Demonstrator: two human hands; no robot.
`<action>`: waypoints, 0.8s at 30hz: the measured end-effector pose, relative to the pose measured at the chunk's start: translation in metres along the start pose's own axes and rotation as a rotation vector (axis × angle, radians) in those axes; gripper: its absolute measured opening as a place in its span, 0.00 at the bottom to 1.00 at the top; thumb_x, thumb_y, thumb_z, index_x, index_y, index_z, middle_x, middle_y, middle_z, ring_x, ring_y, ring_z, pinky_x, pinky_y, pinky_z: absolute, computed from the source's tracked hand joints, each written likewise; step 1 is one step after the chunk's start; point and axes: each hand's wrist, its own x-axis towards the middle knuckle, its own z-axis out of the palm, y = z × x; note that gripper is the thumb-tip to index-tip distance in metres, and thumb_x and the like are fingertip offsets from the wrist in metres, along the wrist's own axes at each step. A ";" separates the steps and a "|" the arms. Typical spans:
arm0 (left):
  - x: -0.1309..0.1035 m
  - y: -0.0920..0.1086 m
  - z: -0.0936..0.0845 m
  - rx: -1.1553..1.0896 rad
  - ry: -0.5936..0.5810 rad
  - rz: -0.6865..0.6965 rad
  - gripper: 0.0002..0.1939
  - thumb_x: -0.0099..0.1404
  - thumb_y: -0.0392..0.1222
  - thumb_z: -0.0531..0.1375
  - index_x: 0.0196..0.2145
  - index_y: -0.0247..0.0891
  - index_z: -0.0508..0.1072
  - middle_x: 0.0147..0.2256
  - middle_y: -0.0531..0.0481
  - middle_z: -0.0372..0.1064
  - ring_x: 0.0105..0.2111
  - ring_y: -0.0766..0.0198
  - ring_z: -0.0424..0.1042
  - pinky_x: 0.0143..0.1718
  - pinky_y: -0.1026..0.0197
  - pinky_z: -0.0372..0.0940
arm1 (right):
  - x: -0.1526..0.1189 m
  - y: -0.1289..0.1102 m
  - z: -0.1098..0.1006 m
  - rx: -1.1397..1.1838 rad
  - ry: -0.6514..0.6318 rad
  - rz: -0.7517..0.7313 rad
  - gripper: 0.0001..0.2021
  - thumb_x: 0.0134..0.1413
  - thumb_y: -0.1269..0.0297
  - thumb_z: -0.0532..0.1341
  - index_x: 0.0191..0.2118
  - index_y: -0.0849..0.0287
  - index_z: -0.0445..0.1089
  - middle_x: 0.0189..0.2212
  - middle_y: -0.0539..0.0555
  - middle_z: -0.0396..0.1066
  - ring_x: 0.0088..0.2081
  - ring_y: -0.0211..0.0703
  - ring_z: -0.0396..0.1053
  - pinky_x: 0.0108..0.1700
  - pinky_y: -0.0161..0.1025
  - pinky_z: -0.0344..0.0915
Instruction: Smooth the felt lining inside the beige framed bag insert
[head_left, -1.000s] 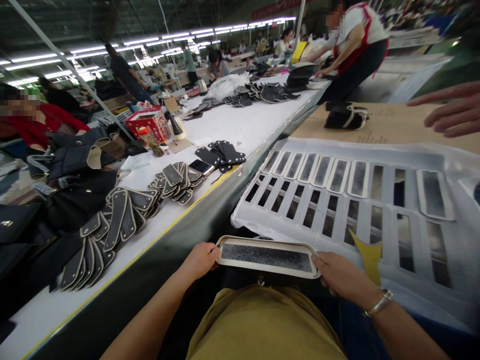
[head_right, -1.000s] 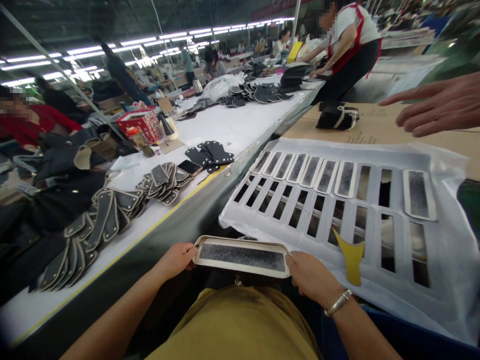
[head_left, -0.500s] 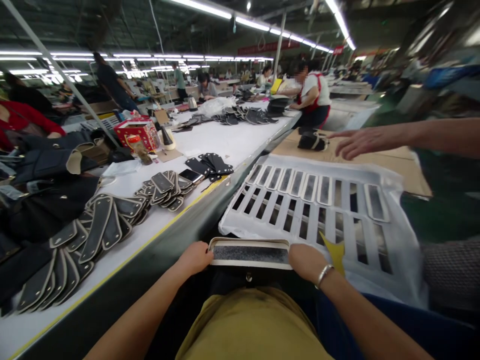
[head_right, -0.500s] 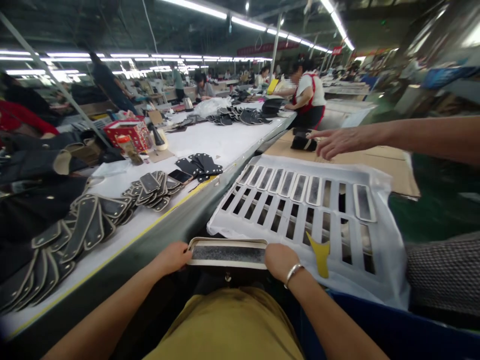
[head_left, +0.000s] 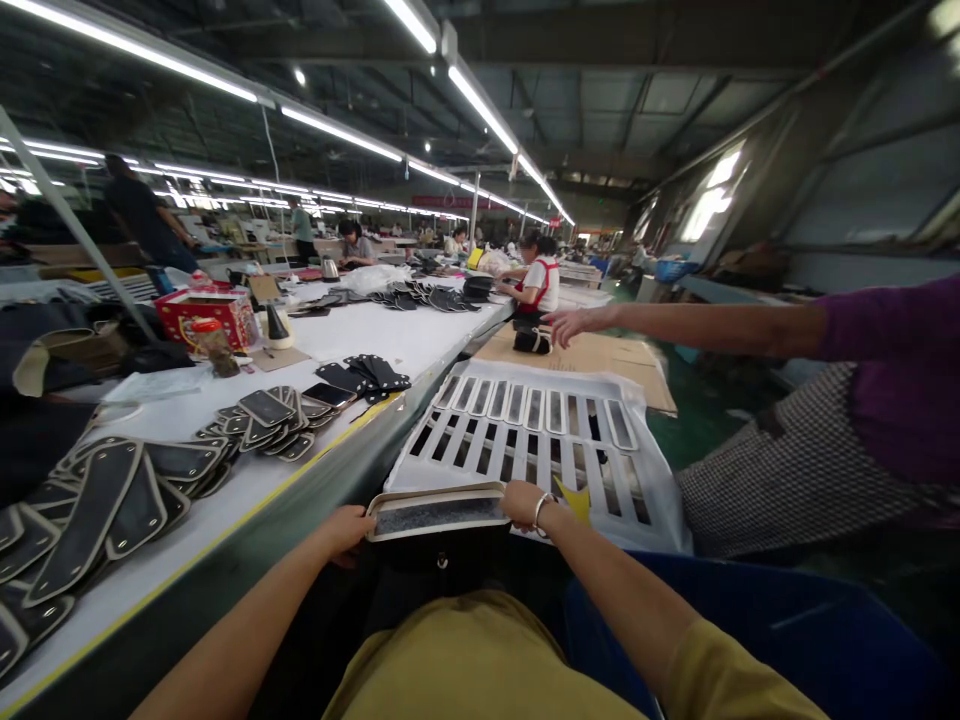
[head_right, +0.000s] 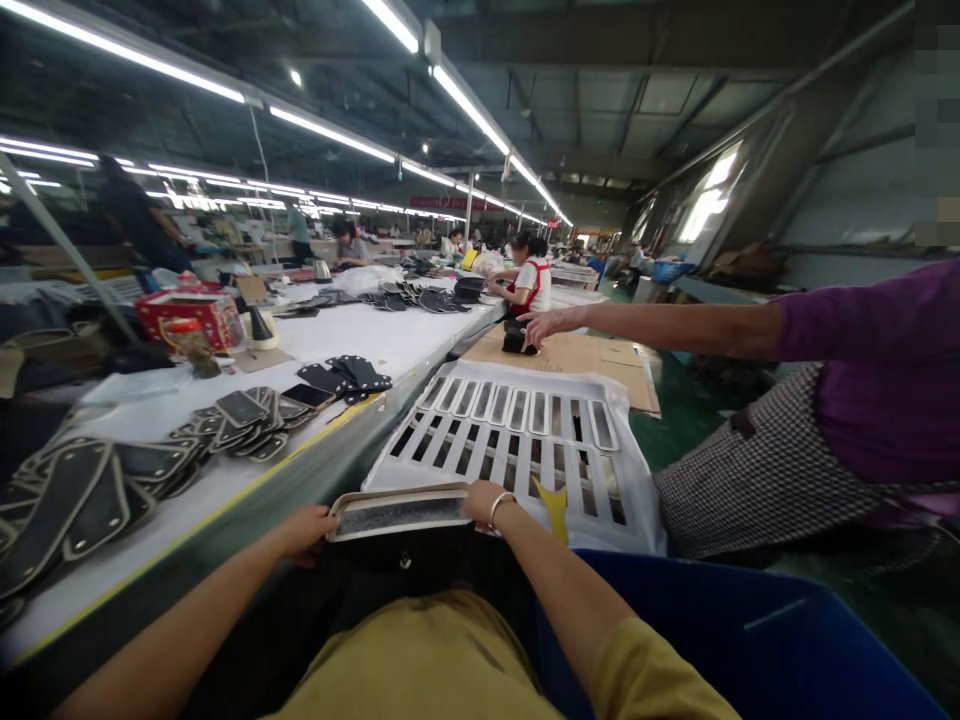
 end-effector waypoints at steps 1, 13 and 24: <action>-0.003 -0.001 0.003 -0.039 0.007 -0.001 0.08 0.57 0.42 0.53 0.33 0.35 0.65 0.30 0.46 0.70 0.25 0.60 0.72 0.22 0.59 0.70 | -0.002 0.002 0.000 0.059 -0.037 0.031 0.13 0.60 0.60 0.56 0.40 0.66 0.67 0.34 0.54 0.69 0.32 0.37 0.69 0.34 0.37 0.69; 0.010 -0.011 0.007 -0.063 0.090 0.065 0.10 0.55 0.44 0.57 0.30 0.33 0.65 0.29 0.40 0.70 0.21 0.54 0.72 0.19 0.54 0.69 | 0.000 0.008 0.007 0.394 -0.091 0.127 0.14 0.58 0.61 0.57 0.27 0.66 0.65 0.17 0.47 0.63 0.17 0.32 0.62 0.20 0.32 0.63; 0.011 -0.013 0.003 0.097 0.042 0.071 0.19 0.58 0.53 0.53 0.21 0.33 0.68 0.21 0.40 0.71 0.22 0.55 0.72 0.21 0.61 0.65 | 0.015 0.018 0.008 0.413 -0.262 0.108 0.13 0.59 0.61 0.53 0.31 0.66 0.66 0.21 0.55 0.71 0.21 0.39 0.70 0.24 0.34 0.69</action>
